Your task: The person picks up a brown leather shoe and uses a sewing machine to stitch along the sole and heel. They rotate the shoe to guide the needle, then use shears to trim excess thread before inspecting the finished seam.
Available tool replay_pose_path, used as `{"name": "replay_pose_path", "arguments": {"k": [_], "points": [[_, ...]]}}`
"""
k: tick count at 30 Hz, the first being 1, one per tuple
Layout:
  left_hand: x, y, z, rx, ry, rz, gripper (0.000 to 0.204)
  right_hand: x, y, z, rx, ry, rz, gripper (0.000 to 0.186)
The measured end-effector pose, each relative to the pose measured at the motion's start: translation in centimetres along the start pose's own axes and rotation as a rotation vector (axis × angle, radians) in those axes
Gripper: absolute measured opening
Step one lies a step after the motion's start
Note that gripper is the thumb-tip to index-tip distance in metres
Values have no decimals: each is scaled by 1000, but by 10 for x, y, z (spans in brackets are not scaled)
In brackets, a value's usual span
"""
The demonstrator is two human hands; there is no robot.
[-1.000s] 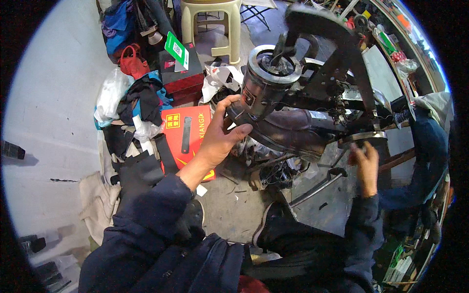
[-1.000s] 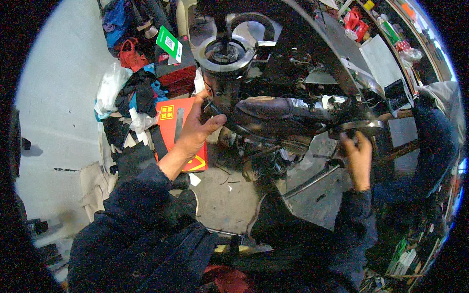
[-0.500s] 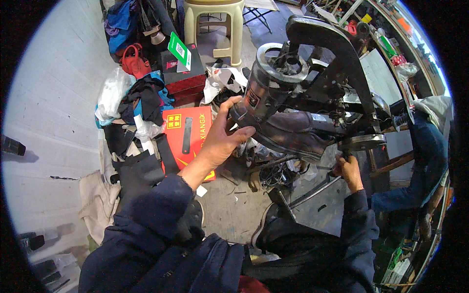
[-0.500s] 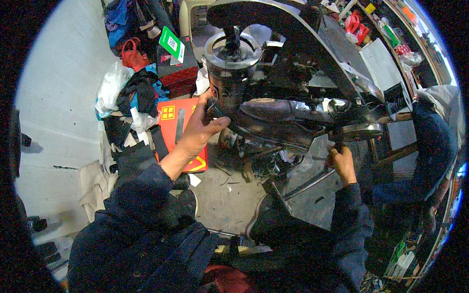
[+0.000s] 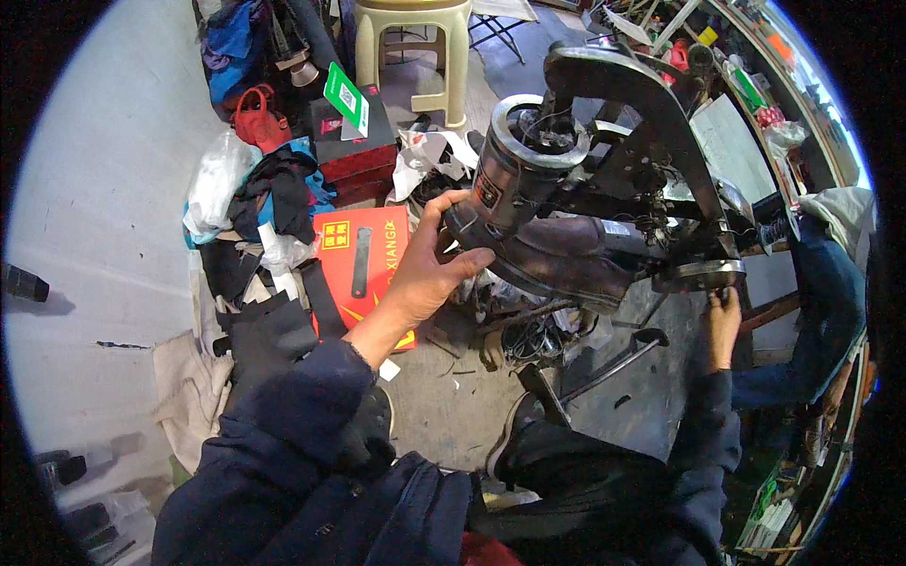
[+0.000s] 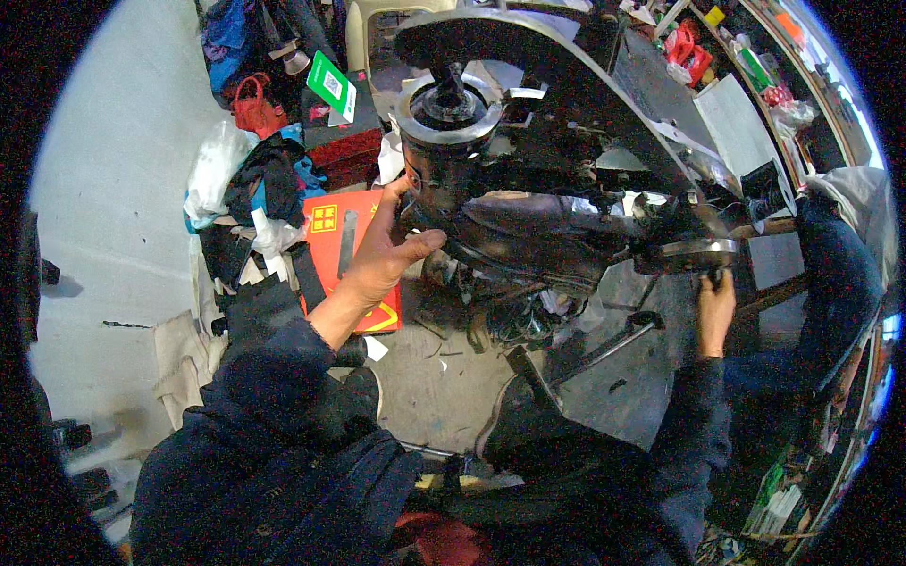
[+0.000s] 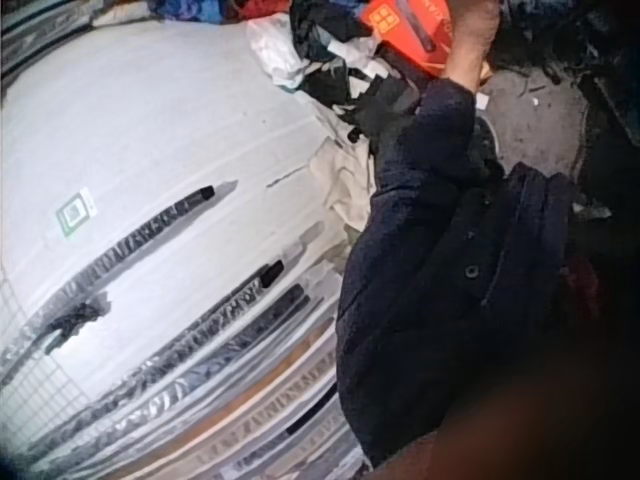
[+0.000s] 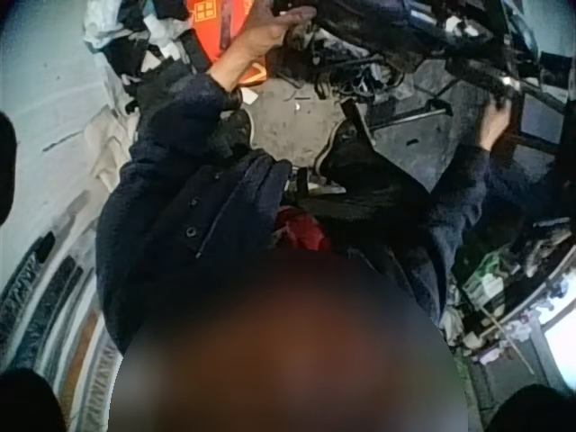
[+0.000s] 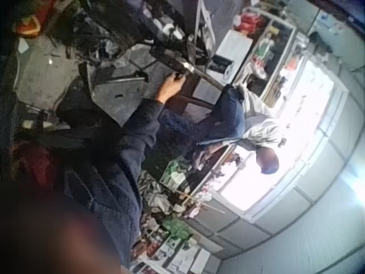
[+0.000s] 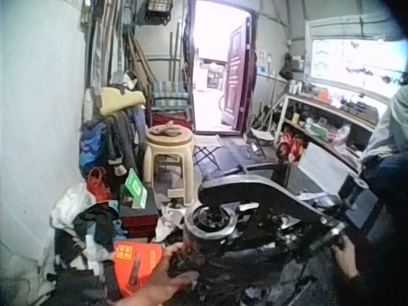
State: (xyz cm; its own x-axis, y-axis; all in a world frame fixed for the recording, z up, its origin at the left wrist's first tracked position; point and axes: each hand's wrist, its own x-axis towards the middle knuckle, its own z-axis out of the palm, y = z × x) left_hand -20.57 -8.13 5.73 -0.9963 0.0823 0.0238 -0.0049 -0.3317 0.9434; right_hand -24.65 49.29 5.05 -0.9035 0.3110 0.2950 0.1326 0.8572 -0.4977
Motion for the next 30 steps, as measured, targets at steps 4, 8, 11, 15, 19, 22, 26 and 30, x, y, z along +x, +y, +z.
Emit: {"name": "replay_pose_path", "arguments": {"k": [4,8,11,15,19,22,26,30], "points": [[0,0,0,7,3,-7,74,-36,-16,49,9,-381,212,37],[0,-1,0,15,6,1,74,-64,-97,44,357,-598,302,29],[-1,-2,1,9,16,-7,75,-58,-137,15,371,-378,121,26],[-1,-1,1,-28,1,-23,74,-24,-119,-34,323,-57,-39,16],[-1,2,0,12,-16,-47,74,-1,-46,-28,173,47,-13,32],[-1,2,-1,43,-21,-15,74,0,0,0,24,-30,96,31],[-2,-1,0,22,-26,-13,74,-33,-17,48,134,-393,347,22],[-1,-4,1,17,-14,25,74,-62,-102,43,360,-591,316,24]]}}
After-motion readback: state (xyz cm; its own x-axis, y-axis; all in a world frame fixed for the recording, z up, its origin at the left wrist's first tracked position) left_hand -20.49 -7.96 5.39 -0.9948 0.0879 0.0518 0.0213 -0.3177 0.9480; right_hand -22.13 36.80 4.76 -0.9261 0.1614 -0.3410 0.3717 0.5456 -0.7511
